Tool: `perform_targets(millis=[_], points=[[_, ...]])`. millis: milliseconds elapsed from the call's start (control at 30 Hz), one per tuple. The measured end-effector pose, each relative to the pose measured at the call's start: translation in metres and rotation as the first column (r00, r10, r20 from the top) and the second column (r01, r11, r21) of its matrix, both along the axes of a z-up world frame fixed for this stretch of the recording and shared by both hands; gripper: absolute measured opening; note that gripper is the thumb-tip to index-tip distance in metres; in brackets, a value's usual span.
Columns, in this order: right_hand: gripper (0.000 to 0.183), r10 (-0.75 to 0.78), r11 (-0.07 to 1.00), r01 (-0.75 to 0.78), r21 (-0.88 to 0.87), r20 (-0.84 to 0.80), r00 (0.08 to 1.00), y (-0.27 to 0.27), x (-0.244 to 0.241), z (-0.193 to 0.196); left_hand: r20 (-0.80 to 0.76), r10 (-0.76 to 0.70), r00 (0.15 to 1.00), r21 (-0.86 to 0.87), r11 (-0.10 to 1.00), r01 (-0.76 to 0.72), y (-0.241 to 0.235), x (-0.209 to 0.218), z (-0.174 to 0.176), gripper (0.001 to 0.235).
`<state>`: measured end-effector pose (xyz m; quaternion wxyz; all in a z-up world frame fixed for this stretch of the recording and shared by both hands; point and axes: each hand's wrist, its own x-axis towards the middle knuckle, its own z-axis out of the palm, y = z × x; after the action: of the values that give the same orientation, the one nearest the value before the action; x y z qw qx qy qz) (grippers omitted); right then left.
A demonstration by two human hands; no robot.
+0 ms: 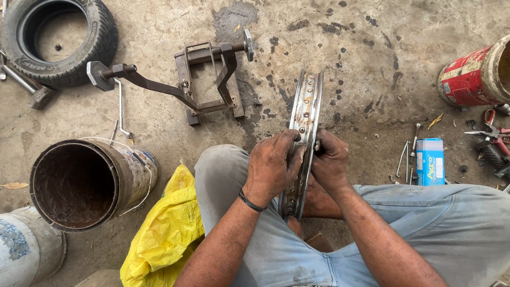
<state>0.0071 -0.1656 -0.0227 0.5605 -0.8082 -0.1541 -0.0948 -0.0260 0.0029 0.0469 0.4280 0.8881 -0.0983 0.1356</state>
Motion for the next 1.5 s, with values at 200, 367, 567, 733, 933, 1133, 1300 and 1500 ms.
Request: perform_targets(millis=[200,367,567,733,933,1133,1300,1500], points=[[0.014,0.007,0.996,0.005,0.089,-0.131,0.991,-0.005,0.005,-0.002,-0.087,0.000,0.996,0.026,1.000,0.002,-0.001,0.004,0.003,0.033],[0.016,-0.004,0.989,0.019,0.147,-0.099,0.995,0.005,-0.005,0.014,0.064,-0.079,0.995,-0.028,0.996,0.081,0.004,0.002,0.019,0.031],[0.015,-0.035,0.997,0.038,0.068,-0.039,0.999,0.006,-0.002,0.018,-0.442,0.024,0.897,-0.457,0.854,-0.248,-0.008,0.013,0.000,0.051],[0.013,0.011,0.999,-0.011,-0.054,0.005,1.000,0.007,0.002,0.009,-0.380,-0.053,0.924,-0.529,0.832,-0.170,0.003,0.027,-0.028,0.029],[0.020,0.067,0.998,-0.066,-0.013,0.021,0.998,0.013,0.003,0.007,-0.417,-0.054,0.907,-0.593,0.773,-0.227,0.004,0.027,-0.032,0.033],[0.019,0.058,0.998,-0.057,0.010,-0.076,0.995,0.011,0.003,0.006,-0.484,-0.077,0.872,-0.613,0.741,-0.275,-0.002,0.026,-0.032,0.034],[0.014,0.021,0.993,-0.029,-0.112,-0.068,0.997,0.009,0.000,0.014,-0.441,-0.032,0.897,-0.504,0.835,-0.218,-0.002,0.023,-0.033,0.039],[0.015,0.065,0.994,-0.068,-0.087,-0.038,0.997,0.011,0.000,0.016,-0.454,-0.055,0.889,-0.538,0.812,-0.225,-0.002,0.021,-0.031,0.043]])
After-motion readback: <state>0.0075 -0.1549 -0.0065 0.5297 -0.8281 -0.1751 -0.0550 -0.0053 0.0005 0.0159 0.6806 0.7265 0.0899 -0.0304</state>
